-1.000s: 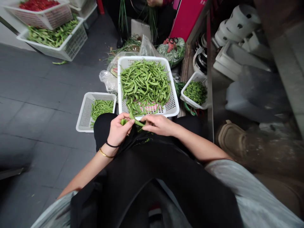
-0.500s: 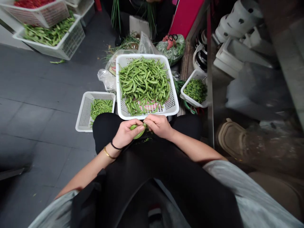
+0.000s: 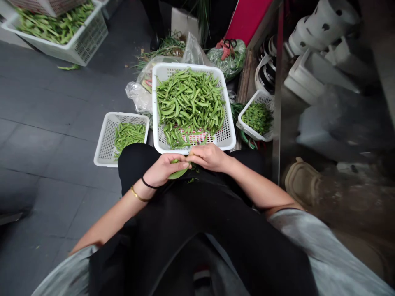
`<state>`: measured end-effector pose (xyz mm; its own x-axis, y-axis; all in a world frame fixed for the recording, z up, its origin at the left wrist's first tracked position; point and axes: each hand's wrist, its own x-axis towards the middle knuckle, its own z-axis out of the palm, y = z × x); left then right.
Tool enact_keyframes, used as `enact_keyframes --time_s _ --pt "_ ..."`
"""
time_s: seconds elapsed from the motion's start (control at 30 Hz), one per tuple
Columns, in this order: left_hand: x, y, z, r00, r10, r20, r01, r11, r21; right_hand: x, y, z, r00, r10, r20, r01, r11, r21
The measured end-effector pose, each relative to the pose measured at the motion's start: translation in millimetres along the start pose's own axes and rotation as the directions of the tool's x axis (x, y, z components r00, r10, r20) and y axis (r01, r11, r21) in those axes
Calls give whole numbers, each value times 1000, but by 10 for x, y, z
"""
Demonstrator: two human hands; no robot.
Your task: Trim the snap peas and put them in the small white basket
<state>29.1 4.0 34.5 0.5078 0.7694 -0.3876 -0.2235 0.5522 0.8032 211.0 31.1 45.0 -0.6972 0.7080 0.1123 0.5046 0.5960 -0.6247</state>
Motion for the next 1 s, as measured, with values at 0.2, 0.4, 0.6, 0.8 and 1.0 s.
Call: enact_keyframes --time_s 0.2,0.4,0.6,0.8,1.0 --pt "-48 59 -206 973 -142 184 155 986 -56 -156 -165 -303 964 -159 211 122 977 176" --pt "-49 -53 -138 986 44 -158 -99 929 -357 -121 -191 -35 983 20 -184 -51 984 -168" --pt "-170 -14 -98 997 34 -73 -29 998 56 -118 -258 191 969 -199 144 220 963 -155" --pt "-213 -89 -154 951 -131 281 97 987 130 -70 -275 -76 809 -321 493 59 878 475" --pt "-212 -53 -161 971 221 -90 -181 930 320 -58 -210 -145 909 -107 403 -64 919 388"
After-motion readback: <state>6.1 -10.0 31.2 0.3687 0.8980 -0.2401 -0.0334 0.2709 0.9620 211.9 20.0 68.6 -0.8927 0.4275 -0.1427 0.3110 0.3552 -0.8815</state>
